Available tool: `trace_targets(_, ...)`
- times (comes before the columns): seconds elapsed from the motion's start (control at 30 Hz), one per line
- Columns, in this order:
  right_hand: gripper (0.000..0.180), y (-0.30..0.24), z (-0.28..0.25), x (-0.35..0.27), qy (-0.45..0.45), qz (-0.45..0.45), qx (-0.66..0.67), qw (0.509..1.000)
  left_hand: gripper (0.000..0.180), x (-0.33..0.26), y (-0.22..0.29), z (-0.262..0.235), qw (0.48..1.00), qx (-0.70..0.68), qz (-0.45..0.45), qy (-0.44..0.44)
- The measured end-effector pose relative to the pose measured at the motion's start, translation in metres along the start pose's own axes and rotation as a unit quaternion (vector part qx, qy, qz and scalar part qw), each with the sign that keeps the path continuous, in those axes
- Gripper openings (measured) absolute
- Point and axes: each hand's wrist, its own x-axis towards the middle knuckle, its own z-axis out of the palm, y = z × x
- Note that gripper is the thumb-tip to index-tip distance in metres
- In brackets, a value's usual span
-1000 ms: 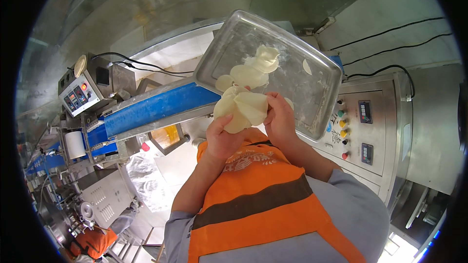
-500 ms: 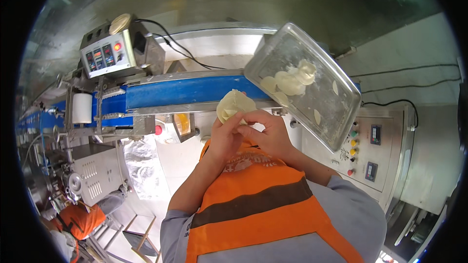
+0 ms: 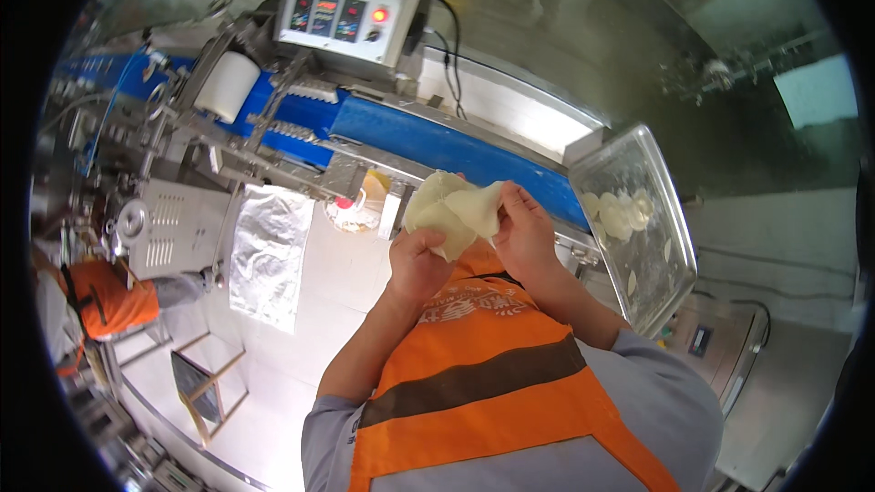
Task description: The person picks round dough wrappers from a tray, places them on a conveyor belt, and folds them by hand. The person then carries the empty tray to a table and places it down before handling a sheet of dough.
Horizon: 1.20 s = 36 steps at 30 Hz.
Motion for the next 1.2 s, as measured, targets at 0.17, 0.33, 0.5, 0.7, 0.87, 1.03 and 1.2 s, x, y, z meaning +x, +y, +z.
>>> trace_targets(0.17,0.032,0.003,0.033,0.05,0.04,0.059,-0.013,0.997,0.068,-0.03,0.023,-0.029,0.993,-0.046,0.066,0.09)
trace_targets(0.33,0.026,0.018,0.041,0.131,-0.082,0.127,-0.135,0.979,0.072,-0.06,0.042,-0.051,0.978,-0.06,0.145,0.134)
trace_targets(0.5,0.028,0.09,0.072,0.222,-0.162,0.191,-0.199,0.947,0.071,-0.083,0.054,-0.057,0.953,-0.077,0.229,0.186)
trace_targets(0.7,0.035,0.166,0.065,0.322,-0.109,0.029,-0.549,0.828,0.069,-0.077,0.059,-0.059,0.924,-0.131,0.257,0.25)
trace_targets(0.87,0.043,0.194,0.035,0.356,-0.053,-0.184,-0.661,0.726,0.067,-0.063,0.061,-0.052,0.923,-0.134,0.283,0.222)
trace_targets(1.03,0.046,0.177,0.063,0.317,-0.04,-0.277,-0.702,0.655,0.065,-0.049,0.067,-0.051,0.912,-0.154,0.32,0.204)
trace_targets(1.2,0.034,0.115,0.119,0.178,-0.389,-0.043,-0.576,0.717,0.063,-0.038,0.067,-0.067,0.903,-0.188,0.335,0.192)
